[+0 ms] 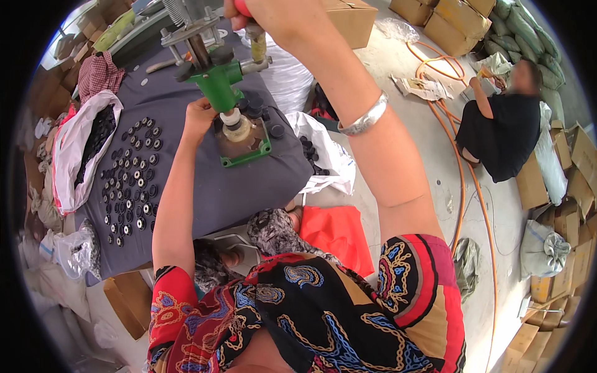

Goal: The person uses a manual press to attach metal washers to black circular discs. They repeatedly pick up a disc, place it under the press, and pull a lever to secure the washer. The finished items are placed on the table.

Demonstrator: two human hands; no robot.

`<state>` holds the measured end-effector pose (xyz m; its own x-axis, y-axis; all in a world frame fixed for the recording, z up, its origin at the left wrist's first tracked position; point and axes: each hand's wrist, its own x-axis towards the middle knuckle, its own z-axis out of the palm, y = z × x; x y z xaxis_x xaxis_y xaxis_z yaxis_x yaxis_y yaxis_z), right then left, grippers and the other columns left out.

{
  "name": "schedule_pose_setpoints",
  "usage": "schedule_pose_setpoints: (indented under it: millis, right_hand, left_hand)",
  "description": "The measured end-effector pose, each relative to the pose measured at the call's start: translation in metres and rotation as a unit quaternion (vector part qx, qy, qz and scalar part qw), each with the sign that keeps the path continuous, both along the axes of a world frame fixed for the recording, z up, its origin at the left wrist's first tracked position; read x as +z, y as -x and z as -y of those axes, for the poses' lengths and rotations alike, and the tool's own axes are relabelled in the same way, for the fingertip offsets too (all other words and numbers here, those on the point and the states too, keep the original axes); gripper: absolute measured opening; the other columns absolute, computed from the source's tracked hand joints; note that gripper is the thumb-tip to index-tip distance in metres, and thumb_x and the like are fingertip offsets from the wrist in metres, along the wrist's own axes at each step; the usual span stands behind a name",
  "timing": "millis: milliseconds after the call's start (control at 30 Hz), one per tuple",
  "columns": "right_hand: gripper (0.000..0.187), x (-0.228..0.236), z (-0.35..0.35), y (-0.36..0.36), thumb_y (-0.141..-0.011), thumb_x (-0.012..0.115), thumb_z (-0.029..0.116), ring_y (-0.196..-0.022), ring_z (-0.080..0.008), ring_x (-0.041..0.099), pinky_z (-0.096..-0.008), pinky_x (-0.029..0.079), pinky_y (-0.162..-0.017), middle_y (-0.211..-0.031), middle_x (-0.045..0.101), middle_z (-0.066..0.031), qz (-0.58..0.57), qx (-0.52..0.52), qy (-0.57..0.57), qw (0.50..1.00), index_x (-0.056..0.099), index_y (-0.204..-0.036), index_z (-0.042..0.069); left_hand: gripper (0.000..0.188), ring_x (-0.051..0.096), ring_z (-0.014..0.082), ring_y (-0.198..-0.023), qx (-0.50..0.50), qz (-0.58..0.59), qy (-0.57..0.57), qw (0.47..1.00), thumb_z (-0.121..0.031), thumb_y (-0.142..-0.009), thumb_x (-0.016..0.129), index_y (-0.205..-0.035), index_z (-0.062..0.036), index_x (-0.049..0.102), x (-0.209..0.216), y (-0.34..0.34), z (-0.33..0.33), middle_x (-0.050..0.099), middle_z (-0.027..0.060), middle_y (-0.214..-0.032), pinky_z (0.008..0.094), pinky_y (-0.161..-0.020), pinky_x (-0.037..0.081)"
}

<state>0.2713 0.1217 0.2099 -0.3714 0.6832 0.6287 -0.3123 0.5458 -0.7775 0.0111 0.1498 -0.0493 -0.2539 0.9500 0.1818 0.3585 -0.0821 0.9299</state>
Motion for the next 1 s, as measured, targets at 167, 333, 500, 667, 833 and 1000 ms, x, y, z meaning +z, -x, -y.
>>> schedule_pose_setpoints:
  millis: [167, 333, 500, 667, 833, 1000]
  right_hand:
    - [0.022, 0.003, 0.005, 0.008, -0.079, 0.045, 0.013, -0.043, -0.0127, 0.049, -0.0243, 0.038, -0.038, -0.054, 0.054, -0.0087, -0.006, 0.005, 0.044, 0.999, 0.061, -0.079, -0.003]
    - [0.024, 0.007, 0.012, 0.002, -0.085, 0.044, 0.014, -0.04, -0.0109, 0.048, -0.0232, 0.038, -0.037, -0.053, 0.055, -0.0077, 0.007, -0.04, 0.043, 0.998, 0.061, -0.079, -0.002]
    - [0.024, 0.003, 0.003, 0.001, -0.085, 0.043, 0.013, -0.04, -0.0111, 0.047, -0.0232, 0.037, -0.037, -0.053, 0.055, -0.0082, -0.026, -0.013, 0.011, 1.0, 0.06, -0.078, -0.003]
    - [0.023, 0.0, 0.005, 0.006, -0.085, 0.043, 0.011, -0.04, -0.0107, 0.046, -0.0225, 0.036, -0.038, -0.052, 0.054, -0.0079, -0.028, 0.0, 0.027, 0.999, 0.06, -0.077, -0.003]
    - [0.022, -0.006, -0.004, 0.002, -0.085, 0.042, 0.008, -0.039, -0.0097, 0.045, -0.022, 0.036, -0.039, -0.051, 0.052, -0.0063, -0.056, 0.031, -0.005, 0.998, 0.06, -0.078, -0.003]
    - [0.023, -0.002, -0.001, 0.002, -0.086, 0.041, 0.008, -0.04, -0.0089, 0.045, -0.0221, 0.037, -0.04, -0.05, 0.051, -0.0052, -0.029, 0.006, -0.001, 1.0, 0.06, -0.08, -0.003]
  left_hand:
    - [0.024, 0.065, 0.0178, -0.081, -0.051, -0.235, -0.024, 0.97, -0.009, -0.081, 0.073, -0.099, 0.0042, 0.068, 0.002, 0.001, -0.009, 0.07, 0.0112, -0.09, 0.0306, -0.07, 0.052]
    - [0.022, 0.067, 0.0307, -0.087, -0.166, 0.385, 0.031, 0.907, 0.003, -0.08, 0.069, -0.098, 0.0092, 0.058, -0.009, -0.002, -0.036, 0.062, 0.027, -0.106, 0.0383, -0.078, 0.058]
    - [0.026, 0.066, 0.0258, -0.088, -0.253, 0.375, 0.035, 0.891, 0.002, -0.081, 0.069, -0.104, 0.007, 0.06, 0.001, -0.01, -0.037, 0.062, 0.0248, -0.111, 0.0342, -0.077, 0.056]
    - [0.045, 0.063, 0.0181, -0.097, -0.244, 0.145, 0.104, 0.953, -0.006, -0.083, 0.07, -0.125, 0.003, 0.057, 0.016, -0.017, -0.023, 0.062, 0.0164, -0.12, 0.0291, -0.086, 0.052]
    - [0.05, 0.06, 0.0172, -0.108, -0.33, 0.144, 0.168, 0.918, -0.016, -0.089, 0.067, -0.132, 0.0045, 0.051, 0.03, -0.033, -0.037, 0.056, 0.0146, -0.131, 0.0293, -0.093, 0.05]
    - [0.051, 0.06, 0.0272, -0.111, -0.369, 0.254, 0.141, 0.883, -0.019, -0.089, 0.066, -0.127, 0.0109, 0.051, 0.032, -0.055, -0.049, 0.056, 0.0201, -0.129, 0.0381, -0.092, 0.053]
